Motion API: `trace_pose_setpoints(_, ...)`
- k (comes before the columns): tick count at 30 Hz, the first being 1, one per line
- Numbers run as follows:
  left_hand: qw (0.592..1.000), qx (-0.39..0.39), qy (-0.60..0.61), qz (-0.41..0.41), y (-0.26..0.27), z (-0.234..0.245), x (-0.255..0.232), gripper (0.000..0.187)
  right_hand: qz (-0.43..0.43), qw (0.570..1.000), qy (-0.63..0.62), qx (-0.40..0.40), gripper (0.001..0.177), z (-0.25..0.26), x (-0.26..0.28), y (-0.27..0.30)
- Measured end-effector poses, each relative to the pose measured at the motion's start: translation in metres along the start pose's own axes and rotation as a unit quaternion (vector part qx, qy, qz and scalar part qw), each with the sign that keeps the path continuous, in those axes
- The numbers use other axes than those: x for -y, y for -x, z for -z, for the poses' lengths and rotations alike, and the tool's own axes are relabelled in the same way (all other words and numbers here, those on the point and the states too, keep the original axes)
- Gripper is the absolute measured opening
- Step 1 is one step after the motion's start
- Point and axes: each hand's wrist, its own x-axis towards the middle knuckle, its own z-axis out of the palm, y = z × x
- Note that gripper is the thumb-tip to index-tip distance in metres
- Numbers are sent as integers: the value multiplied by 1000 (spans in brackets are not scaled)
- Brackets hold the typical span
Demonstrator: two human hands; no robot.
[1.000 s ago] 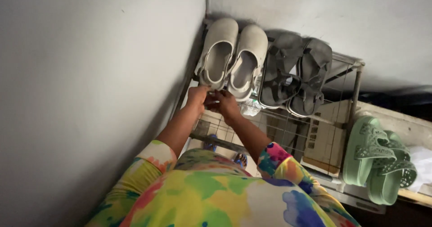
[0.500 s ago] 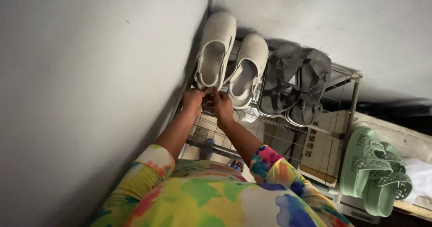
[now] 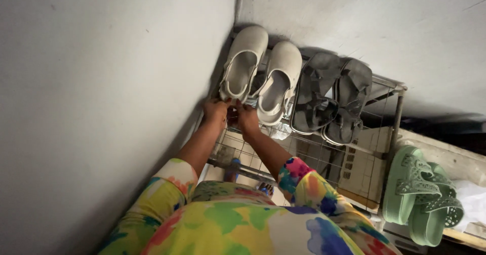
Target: The person is picking up various pairs of shoes and placing them neatly on a multi-tier metal shoe rack.
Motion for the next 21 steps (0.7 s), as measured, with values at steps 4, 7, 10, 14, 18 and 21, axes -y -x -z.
trace_pose_setpoints(4,999,-8,35,26,14,0,-3,24,-15,1000,23,-14,40,-5,13,5)
trace_pose_setpoints(7,997,29,41,-66,-10,7,20,22,-32,998,46,-33,39,-2,8,-1)
trace_pose_setpoints(10,996,58,69,-22,6,6,11,19,-36,998,44,-26,38,8,-2,-8)
trace_pose_setpoints(14,993,70,59,-70,29,1,-3,28,-20,998,51,21,33,23,9,15)
trace_pose_setpoints(18,993,76,30,-80,7,11,36,6,24,989,142,-23,29,37,38,58)
trace_pose_setpoints(21,997,42,64,-12,58,2,18,8,106,973,177,-99,30,45,69,87)
